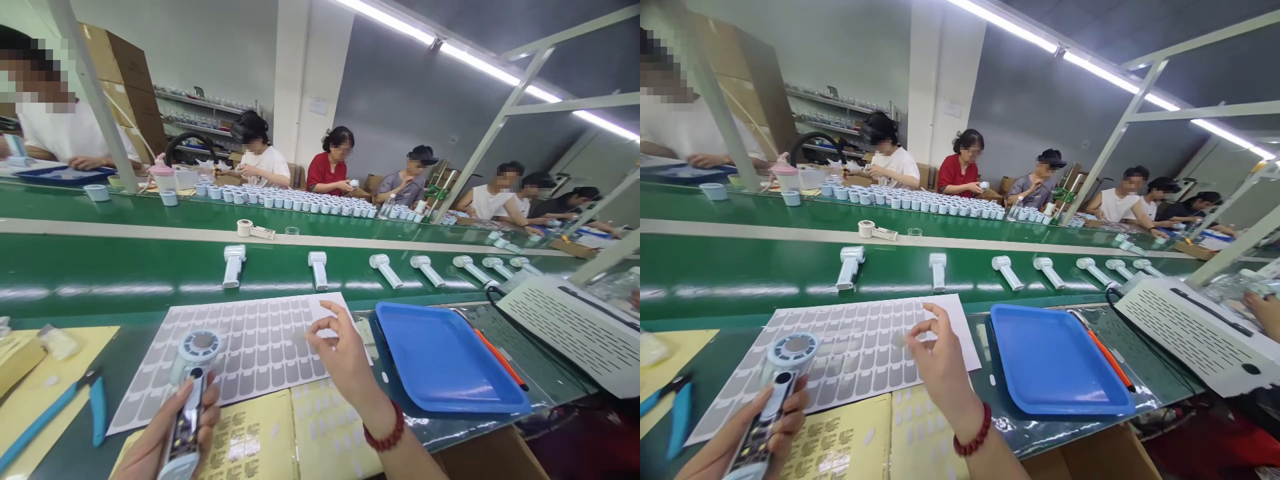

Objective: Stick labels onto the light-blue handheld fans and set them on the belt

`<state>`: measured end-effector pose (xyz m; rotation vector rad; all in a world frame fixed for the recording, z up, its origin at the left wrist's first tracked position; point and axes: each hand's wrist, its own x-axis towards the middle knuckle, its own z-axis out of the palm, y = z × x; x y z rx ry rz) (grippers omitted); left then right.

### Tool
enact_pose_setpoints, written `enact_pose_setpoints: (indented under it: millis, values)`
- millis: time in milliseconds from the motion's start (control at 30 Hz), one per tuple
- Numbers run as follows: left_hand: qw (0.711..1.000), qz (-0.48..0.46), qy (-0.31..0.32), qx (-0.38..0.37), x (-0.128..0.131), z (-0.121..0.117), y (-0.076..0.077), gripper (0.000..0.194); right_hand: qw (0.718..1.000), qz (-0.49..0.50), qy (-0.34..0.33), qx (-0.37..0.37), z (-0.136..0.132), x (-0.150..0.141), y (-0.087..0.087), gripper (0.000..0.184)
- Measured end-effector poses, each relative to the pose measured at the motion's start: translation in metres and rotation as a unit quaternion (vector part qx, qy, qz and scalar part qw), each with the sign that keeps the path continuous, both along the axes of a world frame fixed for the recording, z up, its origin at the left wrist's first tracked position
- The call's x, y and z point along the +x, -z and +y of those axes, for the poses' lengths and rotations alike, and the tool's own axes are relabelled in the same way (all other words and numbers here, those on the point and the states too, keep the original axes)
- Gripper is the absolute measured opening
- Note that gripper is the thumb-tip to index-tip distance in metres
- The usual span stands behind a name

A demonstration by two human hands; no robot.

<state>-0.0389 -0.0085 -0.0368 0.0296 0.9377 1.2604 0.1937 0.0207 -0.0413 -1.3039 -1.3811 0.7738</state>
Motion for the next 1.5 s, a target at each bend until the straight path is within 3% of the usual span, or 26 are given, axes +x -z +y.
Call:
enact_pose_setpoints:
  millis: [67,133,200,300,1000,1200,1333,1400,1500]
  values:
    - [1.000,0.006,-0.013,-0.023,0.010,-0.003,-0.012,0.021,0.995,0.061,-0.069,-0.046,-0.024,-0.024,-0.011,0.059]
    - [0.999,0.007,-0.030,-0.027,0.019,-0.005,-0.020,0.018,0.972,0.157,-0.135,-0.109,-0.044,-0.046,-0.018,0.066]
    - [0.999,0.005,-0.032,-0.031,0.026,-0.006,-0.024,0.015,0.951,0.218,-0.158,-0.153,-0.057,-0.064,-0.022,0.067]
    - [0.999,-0.004,-0.028,-0.032,0.030,-0.006,-0.025,0.010,0.942,0.248,-0.145,-0.172,-0.063,-0.081,-0.024,0.063]
    - [0.997,-0.020,-0.047,-0.063,0.032,-0.006,-0.030,0.013,0.953,0.196,-0.143,-0.183,-0.056,-0.085,-0.030,0.061]
    - [0.998,-0.034,-0.039,-0.047,0.031,-0.007,-0.023,0.007,0.966,0.176,-0.127,-0.140,-0.058,-0.092,-0.018,0.063]
    - [0.994,-0.066,-0.060,-0.059,0.033,-0.011,-0.025,0.013,0.990,0.092,-0.086,-0.060,-0.067,-0.096,-0.018,0.061]
    - [0.992,-0.083,-0.063,-0.070,0.034,-0.012,-0.029,0.016,0.994,0.064,-0.059,-0.062,-0.069,-0.097,-0.022,0.070]
    - [0.990,-0.100,-0.045,-0.089,0.033,-0.014,-0.037,0.017,0.980,0.122,-0.068,-0.144,-0.067,-0.096,-0.025,0.090]
